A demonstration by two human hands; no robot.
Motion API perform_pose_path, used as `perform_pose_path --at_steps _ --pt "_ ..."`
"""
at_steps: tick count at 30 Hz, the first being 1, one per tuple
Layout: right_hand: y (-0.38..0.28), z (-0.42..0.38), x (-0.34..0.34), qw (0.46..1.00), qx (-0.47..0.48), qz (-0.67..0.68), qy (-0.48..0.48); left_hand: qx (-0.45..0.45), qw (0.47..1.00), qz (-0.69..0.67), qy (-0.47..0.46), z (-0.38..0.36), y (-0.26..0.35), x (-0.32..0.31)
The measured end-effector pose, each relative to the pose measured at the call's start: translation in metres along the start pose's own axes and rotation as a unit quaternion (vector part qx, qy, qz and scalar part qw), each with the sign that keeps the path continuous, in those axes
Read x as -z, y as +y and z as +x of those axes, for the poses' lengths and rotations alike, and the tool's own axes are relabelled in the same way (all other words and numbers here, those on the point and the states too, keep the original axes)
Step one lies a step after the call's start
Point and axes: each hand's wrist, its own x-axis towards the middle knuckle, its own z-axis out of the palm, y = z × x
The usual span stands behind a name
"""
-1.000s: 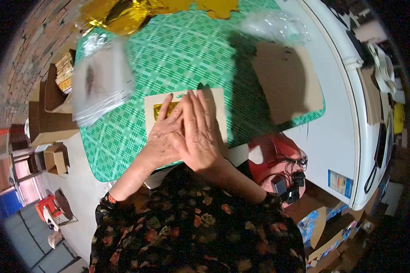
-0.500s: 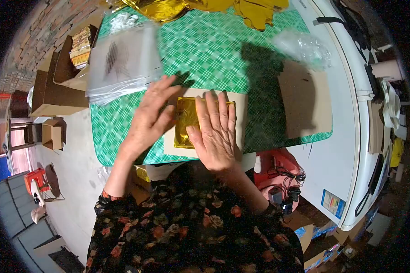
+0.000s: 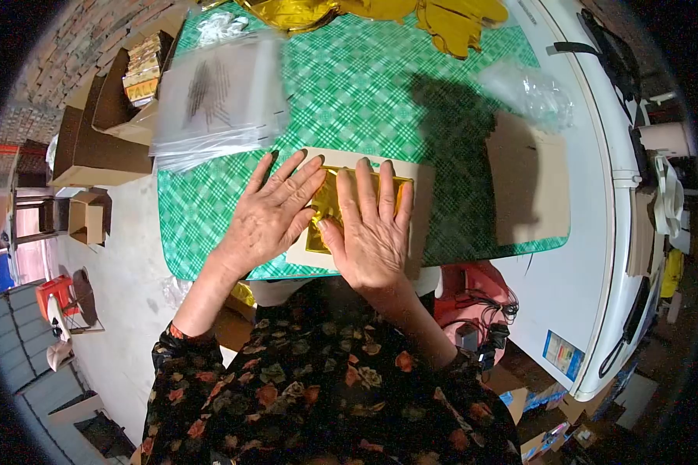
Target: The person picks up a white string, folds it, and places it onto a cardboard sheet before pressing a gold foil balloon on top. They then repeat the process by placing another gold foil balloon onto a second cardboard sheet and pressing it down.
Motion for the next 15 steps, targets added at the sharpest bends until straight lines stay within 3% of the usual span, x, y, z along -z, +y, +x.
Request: perform_pose_path --at_steps 4,10,15 --pt "0.001 0.0 -0.006 1.0 -0.007 -0.002 0.008 0.023 1.0 0.006 0.017 0.004 0.004 -0.003" --pt "0.002 0.0 -0.002 1.0 0.015 0.004 0.012 -0.018 0.983 -0.179 0.035 0.021 0.028 -0.019" --pt "0.003 -0.002 -0.002 0.998 -0.001 0.05 0.03 0.013 0.994 -0.109 -0.019 0.024 0.032 -0.019"
